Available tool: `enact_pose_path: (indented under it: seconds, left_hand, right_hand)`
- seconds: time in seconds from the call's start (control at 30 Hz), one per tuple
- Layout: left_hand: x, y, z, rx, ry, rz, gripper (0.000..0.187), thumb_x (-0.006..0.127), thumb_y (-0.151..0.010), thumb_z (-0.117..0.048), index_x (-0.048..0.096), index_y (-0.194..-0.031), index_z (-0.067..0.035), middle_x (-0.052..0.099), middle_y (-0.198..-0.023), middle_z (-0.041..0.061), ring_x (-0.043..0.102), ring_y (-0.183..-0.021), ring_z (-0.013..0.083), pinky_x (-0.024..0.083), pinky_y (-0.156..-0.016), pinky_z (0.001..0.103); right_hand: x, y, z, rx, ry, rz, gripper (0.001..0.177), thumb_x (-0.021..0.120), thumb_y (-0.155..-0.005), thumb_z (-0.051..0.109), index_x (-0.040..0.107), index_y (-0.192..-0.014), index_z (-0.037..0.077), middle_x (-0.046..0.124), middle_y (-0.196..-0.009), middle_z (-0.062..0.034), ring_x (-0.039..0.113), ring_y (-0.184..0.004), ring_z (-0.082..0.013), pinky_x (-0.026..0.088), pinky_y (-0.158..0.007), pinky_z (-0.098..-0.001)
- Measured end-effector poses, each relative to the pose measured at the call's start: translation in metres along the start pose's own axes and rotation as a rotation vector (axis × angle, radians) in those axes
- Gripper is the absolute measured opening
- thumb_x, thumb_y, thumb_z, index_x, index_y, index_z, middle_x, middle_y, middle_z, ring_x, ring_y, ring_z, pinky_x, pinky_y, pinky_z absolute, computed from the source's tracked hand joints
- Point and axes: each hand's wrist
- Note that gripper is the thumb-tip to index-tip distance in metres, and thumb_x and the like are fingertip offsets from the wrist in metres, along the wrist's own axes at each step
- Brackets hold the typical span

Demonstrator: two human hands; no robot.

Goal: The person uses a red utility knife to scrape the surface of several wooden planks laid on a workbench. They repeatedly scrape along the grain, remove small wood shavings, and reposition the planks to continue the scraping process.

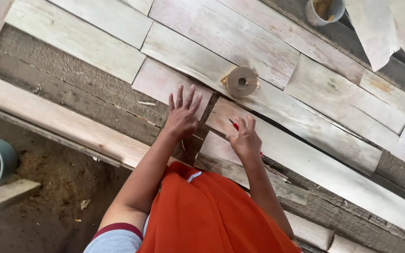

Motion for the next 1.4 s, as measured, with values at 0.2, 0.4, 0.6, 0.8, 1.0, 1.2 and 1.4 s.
enact_pose_path:
  seconds: [0.2,0.4,0.6,0.8,1.0,1.2,1.4]
  left_hand:
    - [0.029,-0.011,-0.015,-0.099,-0.039,-0.052,0.068,0.039,-0.095,-0.031,0.028,-0.162,-0.026,-0.001,-0.173,0.001,-0.013,-0.155,0.0381,-0.005,-0.122,0.06]
    - [0.04,-0.033,-0.012,-0.152,-0.034,-0.145,0.069,0.041,-0.094,-0.022,0.028,-0.162,-0.029,0.005,-0.173,-0.001,-0.005,-0.157,0.0345,0.002,-0.124,0.055]
    - [0.04,-0.043,-0.012,-0.11,-0.055,-0.188,0.07,0.041,-0.096,-0.019,0.026,-0.162,-0.036,0.004,-0.173,-0.002,-0.009,-0.155,0.0364,0.002,-0.124,0.056]
    - [0.047,-0.051,-0.007,-0.045,-0.035,-0.275,0.068,0.042,-0.093,-0.018,0.036,-0.158,-0.04,0.016,-0.171,-0.008,-0.002,-0.156,0.0392,0.005,-0.124,0.06]
    - [0.049,-0.053,-0.002,-0.051,-0.013,-0.325,0.061,0.044,-0.094,-0.023,0.044,-0.153,-0.04,0.024,-0.168,-0.013,0.002,-0.157,0.036,0.005,-0.124,0.057]
    - [0.04,-0.051,-0.004,-0.06,0.035,-0.287,0.061,0.043,-0.095,-0.023,0.042,-0.154,-0.039,0.022,-0.169,-0.012,-0.003,-0.156,0.0365,0.001,-0.124,0.056]
    - [0.034,-0.052,-0.006,-0.057,0.051,-0.268,0.063,0.054,-0.091,-0.041,0.046,-0.153,-0.035,0.023,-0.169,-0.009,-0.005,-0.156,0.0368,-0.001,-0.124,0.055]
  right_hand:
    - [-0.02,-0.01,-0.026,-0.073,0.087,0.185,0.079,0.088,-0.076,0.026,0.045,-0.142,0.016,0.018,-0.164,-0.0168,0.058,-0.127,-0.0485,0.052,-0.099,-0.0662]
    - [-0.025,-0.02,-0.028,-0.108,0.101,0.201,0.076,0.087,-0.075,0.027,0.046,-0.138,0.016,0.019,-0.163,-0.0185,0.06,-0.124,-0.0486,0.055,-0.093,-0.0668]
    - [-0.017,-0.029,-0.031,-0.173,0.093,0.159,0.074,0.087,-0.073,0.024,0.05,-0.136,0.015,0.025,-0.159,-0.0213,0.061,-0.12,-0.0509,0.056,-0.087,-0.0677]
    - [-0.019,-0.028,-0.026,-0.205,0.13,0.11,0.075,0.085,-0.074,0.024,0.051,-0.14,0.022,0.027,-0.157,-0.02,0.063,-0.118,-0.0488,0.06,-0.081,-0.0655]
    - [-0.007,-0.037,-0.026,-0.255,0.122,0.101,0.077,0.085,-0.072,0.022,0.053,-0.141,0.023,0.028,-0.155,-0.0216,0.064,-0.116,-0.0496,0.061,-0.077,-0.0663]
    - [-0.005,-0.04,-0.026,-0.276,0.119,0.097,0.079,0.083,-0.071,0.024,0.05,-0.143,0.026,0.027,-0.154,-0.021,0.065,-0.112,-0.0512,0.061,-0.077,-0.0668]
    - [0.0,-0.045,-0.028,-0.289,0.141,0.097,0.081,0.082,-0.071,0.024,0.048,-0.145,0.027,0.026,-0.155,-0.0205,0.065,-0.112,-0.0507,0.061,-0.077,-0.066]
Point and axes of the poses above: each hand's wrist, its own y-axis away from the middle knuckle, its own x-axis out of the palm, z = x × y
